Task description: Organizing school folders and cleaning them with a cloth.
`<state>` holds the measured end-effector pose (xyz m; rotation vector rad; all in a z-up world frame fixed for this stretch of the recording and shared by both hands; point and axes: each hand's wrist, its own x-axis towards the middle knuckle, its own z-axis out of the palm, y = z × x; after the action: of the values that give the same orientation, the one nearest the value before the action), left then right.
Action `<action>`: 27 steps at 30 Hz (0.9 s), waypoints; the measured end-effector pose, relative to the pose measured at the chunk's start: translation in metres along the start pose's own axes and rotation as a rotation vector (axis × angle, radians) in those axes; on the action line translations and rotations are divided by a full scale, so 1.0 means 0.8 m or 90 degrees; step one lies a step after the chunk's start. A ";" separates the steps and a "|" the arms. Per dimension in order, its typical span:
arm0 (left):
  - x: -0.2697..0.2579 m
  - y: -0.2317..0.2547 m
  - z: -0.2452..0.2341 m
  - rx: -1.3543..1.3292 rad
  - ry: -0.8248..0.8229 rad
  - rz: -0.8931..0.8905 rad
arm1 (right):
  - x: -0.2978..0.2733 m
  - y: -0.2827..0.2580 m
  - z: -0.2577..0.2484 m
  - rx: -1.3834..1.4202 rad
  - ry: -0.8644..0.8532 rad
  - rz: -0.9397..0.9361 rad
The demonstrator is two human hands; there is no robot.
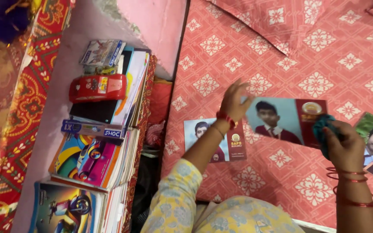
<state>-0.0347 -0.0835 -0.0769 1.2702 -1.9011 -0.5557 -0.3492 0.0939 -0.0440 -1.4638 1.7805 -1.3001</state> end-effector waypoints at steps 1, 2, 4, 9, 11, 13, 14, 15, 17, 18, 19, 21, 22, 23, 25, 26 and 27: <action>-0.018 -0.022 0.031 -0.002 -0.003 0.005 | -0.005 0.006 0.000 0.000 0.006 0.001; -0.036 -0.044 0.062 -0.166 0.025 -0.138 | -0.010 0.011 0.000 -0.084 0.064 -0.095; -0.060 -0.038 0.084 -0.329 0.046 -0.280 | -0.022 -0.005 0.010 -0.166 0.122 -0.189; -0.107 0.034 0.070 -0.982 -0.166 -0.717 | -0.076 -0.069 0.073 -0.311 -0.089 -0.180; -0.143 -0.027 0.106 -0.998 -0.189 -0.676 | -0.106 -0.063 0.092 -0.249 -0.120 -0.222; -0.164 -0.066 0.123 -1.016 -0.212 -0.631 | -0.132 -0.044 0.101 -0.187 -0.148 -0.265; -0.168 -0.076 0.120 -0.932 -0.243 -0.587 | -0.144 -0.029 0.103 -0.102 -0.200 -0.174; -0.172 -0.087 0.117 -0.849 -0.272 -0.542 | -0.157 -0.014 0.104 -0.016 -0.249 -0.081; -0.187 -0.097 0.101 -0.794 -0.297 -0.535 | -0.167 0.052 0.107 0.077 -0.230 0.040; -0.193 -0.101 0.094 -0.742 -0.320 -0.520 | -0.170 0.086 0.108 0.166 -0.208 0.154; -0.197 -0.098 0.091 -0.742 -0.319 -0.524 | -0.162 0.094 0.111 0.167 -0.210 0.157; -0.206 -0.092 0.085 -0.769 -0.334 -0.568 | -0.146 0.109 0.119 0.089 -0.069 0.057; -0.215 -0.104 0.095 -0.768 -0.332 -0.570 | -0.143 0.116 0.135 0.091 -0.070 0.058; -0.225 -0.116 0.104 -0.776 -0.316 -0.581 | -0.140 0.124 0.152 0.015 -0.052 0.004; -0.239 -0.125 0.114 -0.783 -0.300 -0.597 | -0.147 0.119 0.186 -0.060 -0.036 -0.045; -0.240 -0.122 0.116 -0.792 -0.272 -0.611 | -0.153 0.108 0.203 -0.051 -0.078 0.032; -0.240 -0.120 0.117 -0.800 -0.244 -0.625 | -0.159 0.096 0.220 -0.042 -0.121 0.108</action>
<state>-0.0134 0.0471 -0.2700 1.0884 -0.6168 -2.1567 -0.2002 0.1471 -0.2109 -1.3866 1.7924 -0.9920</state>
